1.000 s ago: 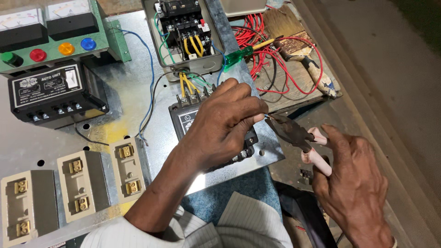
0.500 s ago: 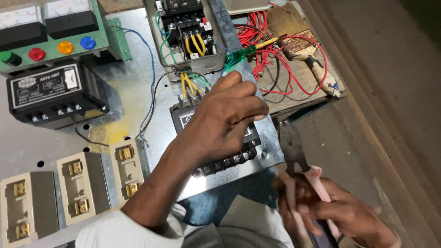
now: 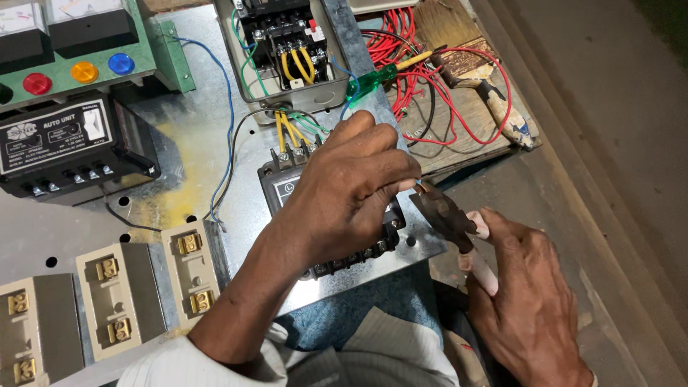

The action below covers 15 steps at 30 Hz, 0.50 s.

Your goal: The person assembles and wires an electrical control panel by connecting insulated wires to various components including meters, contactors, and terminal blocks using a screwdriver and pliers.

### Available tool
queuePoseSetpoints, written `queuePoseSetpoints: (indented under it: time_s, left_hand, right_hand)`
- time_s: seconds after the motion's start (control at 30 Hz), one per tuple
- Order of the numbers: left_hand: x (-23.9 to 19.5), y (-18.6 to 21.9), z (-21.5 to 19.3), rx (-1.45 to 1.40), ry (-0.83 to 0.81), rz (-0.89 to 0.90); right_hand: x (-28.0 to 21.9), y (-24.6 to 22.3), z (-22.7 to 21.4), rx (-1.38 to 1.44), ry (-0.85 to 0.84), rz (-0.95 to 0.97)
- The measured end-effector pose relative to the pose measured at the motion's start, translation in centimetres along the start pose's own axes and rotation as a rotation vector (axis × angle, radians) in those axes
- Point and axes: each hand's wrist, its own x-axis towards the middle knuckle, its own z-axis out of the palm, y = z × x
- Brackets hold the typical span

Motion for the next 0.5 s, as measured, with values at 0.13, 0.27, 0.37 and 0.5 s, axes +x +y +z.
queuePoseSetpoints:
  time_s: [0.13, 0.27, 0.37, 0.5]
  left_hand:
    - [-0.1, -0.1, -0.3, 0.005, -0.015, 0.049]
    - [-0.4, -0.5, -0.1, 0.026, -0.048, 0.083]
    - [-0.2, -0.8, 0.7, 0.036, -0.074, 0.096]
    - [0.1, -0.6, 0.3, -0.056, -0.147, 0.12]
  right_hand:
    - [-0.6, 0.8, 0.3, -0.126, -0.173, 0.222]
    - [-3.2, 4.4, 2.1, 0.036, -0.206, 0.24]
    - [-4.8, 9.3, 4.5, 1.151, -0.613, 0.378]
    - [-6.0, 11.4, 5.7, 1.588, -0.869, 0.536]
